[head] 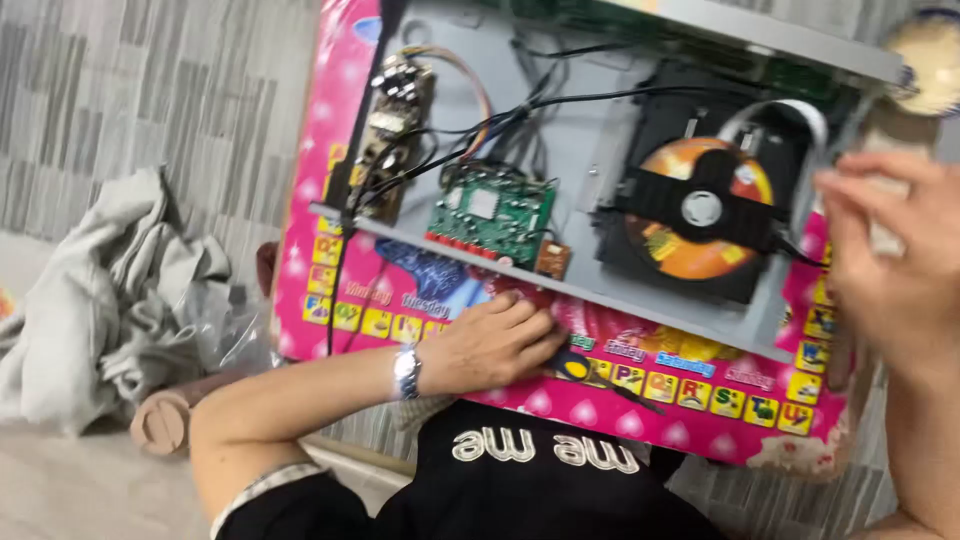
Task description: Repairing a DVD player by unscrewing the main circuit board and cleaning it with a brush
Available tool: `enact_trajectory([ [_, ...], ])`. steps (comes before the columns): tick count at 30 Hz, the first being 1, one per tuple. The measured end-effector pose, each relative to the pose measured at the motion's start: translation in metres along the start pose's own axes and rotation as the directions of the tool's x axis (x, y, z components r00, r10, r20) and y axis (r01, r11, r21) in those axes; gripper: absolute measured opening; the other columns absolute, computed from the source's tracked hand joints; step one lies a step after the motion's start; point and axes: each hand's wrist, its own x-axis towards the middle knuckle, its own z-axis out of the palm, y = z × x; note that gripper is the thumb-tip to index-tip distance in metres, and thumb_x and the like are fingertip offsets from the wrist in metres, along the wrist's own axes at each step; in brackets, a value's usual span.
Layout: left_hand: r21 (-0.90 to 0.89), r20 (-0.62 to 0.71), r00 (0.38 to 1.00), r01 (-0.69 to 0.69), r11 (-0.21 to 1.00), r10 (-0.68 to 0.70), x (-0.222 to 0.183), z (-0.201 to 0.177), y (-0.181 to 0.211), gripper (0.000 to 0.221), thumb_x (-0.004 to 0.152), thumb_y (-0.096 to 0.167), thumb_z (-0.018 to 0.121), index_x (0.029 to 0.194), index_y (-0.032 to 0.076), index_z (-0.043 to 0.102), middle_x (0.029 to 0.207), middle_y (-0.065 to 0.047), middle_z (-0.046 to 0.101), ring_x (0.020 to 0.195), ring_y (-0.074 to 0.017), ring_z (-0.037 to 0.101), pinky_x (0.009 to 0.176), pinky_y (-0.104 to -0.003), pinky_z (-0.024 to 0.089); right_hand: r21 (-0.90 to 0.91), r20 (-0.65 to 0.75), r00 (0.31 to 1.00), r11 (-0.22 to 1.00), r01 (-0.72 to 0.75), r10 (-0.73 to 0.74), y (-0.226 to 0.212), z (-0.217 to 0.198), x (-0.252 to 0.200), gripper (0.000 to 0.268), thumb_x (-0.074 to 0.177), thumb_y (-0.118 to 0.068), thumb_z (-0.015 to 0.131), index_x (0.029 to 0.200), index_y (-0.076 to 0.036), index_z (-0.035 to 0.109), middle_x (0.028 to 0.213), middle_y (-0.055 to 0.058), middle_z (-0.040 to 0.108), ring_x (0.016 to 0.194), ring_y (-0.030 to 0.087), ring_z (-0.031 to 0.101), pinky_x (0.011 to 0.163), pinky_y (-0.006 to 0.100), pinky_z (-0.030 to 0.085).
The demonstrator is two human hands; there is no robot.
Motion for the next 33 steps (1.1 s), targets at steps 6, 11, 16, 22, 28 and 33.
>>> enact_trajectory([
  [6, 0.033, -0.048, 0.999, 0.007, 0.999, -0.006, -0.002, 0.006, 0.003, 0.046, 0.096, 0.037, 0.059, 0.128, 0.003, 0.058, 0.112, -0.010, 0.054, 0.097, -0.0228, 0.051, 0.088, -0.035, 0.040, 0.251, 0.224, 0.970, 0.968, 0.031, -0.090, -0.091, 0.021, 0.044, 0.023, 0.082, 0.013, 0.073, 0.101, 0.001, 0.076, 0.115, 0.015, 0.070, 0.098, 0.023, 0.060, 0.082, 0.031, 0.050],
  [11, 0.091, -0.081, 0.997, -0.009, 0.996, 0.017, -0.003, 0.001, 0.003, 0.040, 0.095, 0.032, 0.057, 0.125, 0.006, 0.060, 0.109, -0.008, 0.055, 0.094, -0.0219, 0.052, 0.087, -0.034, 0.042, 0.412, 0.354, 0.897, 0.905, 0.103, -0.263, -0.129, 0.064, 0.067, 0.031, 0.079, 0.001, 0.069, 0.110, 0.001, 0.071, 0.116, 0.013, 0.069, 0.099, 0.025, 0.064, 0.087, 0.034, 0.051],
  [16, 0.037, -0.094, 0.995, -0.021, 0.999, 0.024, -0.009, 0.005, 0.001, 0.065, 0.091, 0.060, 0.055, 0.126, 0.005, 0.059, 0.108, -0.007, 0.053, 0.097, -0.0229, 0.052, 0.089, -0.035, 0.042, 0.412, 0.449, 0.840, 0.905, 0.109, -0.305, -0.136, 0.092, 0.078, 0.037, 0.084, -0.004, 0.064, 0.121, 0.001, 0.065, 0.122, 0.014, 0.065, 0.103, 0.028, 0.062, 0.092, 0.038, 0.047],
  [22, -0.041, -0.241, 0.969, -0.068, 0.997, 0.056, -0.007, -0.007, 0.000, 0.065, 0.093, 0.061, 0.060, 0.118, 0.001, 0.061, 0.105, -0.010, 0.056, 0.097, -0.0248, 0.056, 0.089, -0.036, 0.044, 0.303, 0.411, 0.881, 0.947, 0.111, -0.234, -0.127, 0.083, 0.097, 0.039, 0.086, 0.001, 0.065, 0.125, 0.002, 0.067, 0.125, 0.018, 0.068, 0.103, 0.027, 0.064, 0.089, 0.036, 0.053],
  [28, -0.028, -0.509, 0.852, 0.129, 0.991, -0.125, -0.010, -0.033, -0.009, 0.037, 0.095, 0.039, 0.072, 0.110, 0.006, 0.069, 0.098, -0.010, 0.066, 0.097, -0.0266, 0.063, 0.086, -0.038, 0.047, 0.301, 0.377, 0.918, 0.954, 0.002, -0.121, -0.120, 0.071, 0.100, 0.028, 0.088, 0.007, 0.065, 0.115, 0.005, 0.071, 0.117, 0.014, 0.068, 0.066, 0.021, 0.057, 0.059, 0.030, 0.045],
  [33, -0.089, -0.436, 0.731, 0.546, 0.833, -0.525, -0.008, -0.092, -0.030, 0.008, 0.083, 0.001, 0.062, 0.087, 0.004, 0.056, 0.093, -0.010, 0.061, 0.096, -0.0311, 0.051, 0.087, -0.044, 0.035, 0.264, 0.378, 0.915, 0.964, 0.042, -0.143, -0.114, 0.074, 0.100, 0.026, 0.089, 0.005, 0.066, 0.115, 0.005, 0.071, 0.115, 0.015, 0.070, 0.063, 0.022, 0.058, 0.060, 0.033, 0.047],
])
